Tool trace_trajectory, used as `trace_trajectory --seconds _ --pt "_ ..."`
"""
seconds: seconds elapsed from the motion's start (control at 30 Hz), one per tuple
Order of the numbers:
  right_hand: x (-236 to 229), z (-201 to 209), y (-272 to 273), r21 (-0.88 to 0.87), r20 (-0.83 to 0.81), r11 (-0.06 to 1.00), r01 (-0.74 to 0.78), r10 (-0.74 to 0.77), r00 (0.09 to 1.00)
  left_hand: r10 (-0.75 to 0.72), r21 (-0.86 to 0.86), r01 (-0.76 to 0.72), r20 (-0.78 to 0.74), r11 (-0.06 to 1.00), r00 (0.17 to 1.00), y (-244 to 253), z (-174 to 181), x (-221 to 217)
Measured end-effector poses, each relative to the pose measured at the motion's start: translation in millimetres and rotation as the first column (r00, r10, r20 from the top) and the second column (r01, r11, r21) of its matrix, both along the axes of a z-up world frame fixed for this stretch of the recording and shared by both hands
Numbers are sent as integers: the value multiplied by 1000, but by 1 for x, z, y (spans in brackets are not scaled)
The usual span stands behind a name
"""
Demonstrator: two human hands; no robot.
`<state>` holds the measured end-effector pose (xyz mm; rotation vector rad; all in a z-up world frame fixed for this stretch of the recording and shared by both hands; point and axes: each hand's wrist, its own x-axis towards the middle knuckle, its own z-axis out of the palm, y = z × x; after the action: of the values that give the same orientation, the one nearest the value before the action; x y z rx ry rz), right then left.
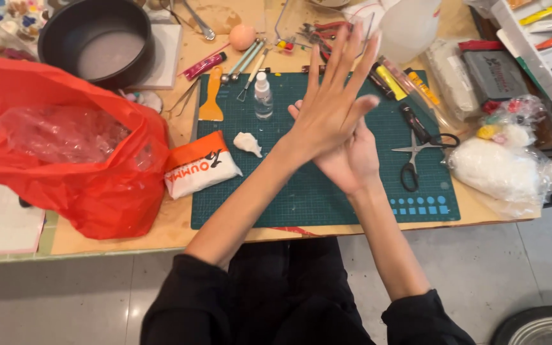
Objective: Molding and shaping white clay by hand and with sculpting tools at a workbench.
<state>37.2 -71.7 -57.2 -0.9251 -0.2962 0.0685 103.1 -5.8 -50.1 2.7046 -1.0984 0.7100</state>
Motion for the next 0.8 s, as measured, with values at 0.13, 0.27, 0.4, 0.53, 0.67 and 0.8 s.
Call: trace_trajectory --seconds 0.13,0.27,0.4,0.53,0.67,0.8 --pt "35 -72 -37 431 64 901 -46 20 998 -215 -196 213 11 957 976 -6 -32 -42" --pt "21 -63 -26 306 177 930 -203 154 972 -336 -180 309 -142 934 931 -15 -15 -37" --pt "11 -26 -17 265 -108 964 -34 64 992 -395 -626 256 -90 736 914 -39 -29 40" --pt "1 -12 -21 688 -131 725 -36 173 976 -424 -772 191 -111 607 899 -33 -34 60" --pt "2 -12 -44 472 -4 879 -63 73 997 -493 -712 221 -199 667 847 -14 -43 56" --pt "31 -39 -83 572 -64 816 77 -50 997 -612 -638 352 -242 685 753 -16 -71 11"
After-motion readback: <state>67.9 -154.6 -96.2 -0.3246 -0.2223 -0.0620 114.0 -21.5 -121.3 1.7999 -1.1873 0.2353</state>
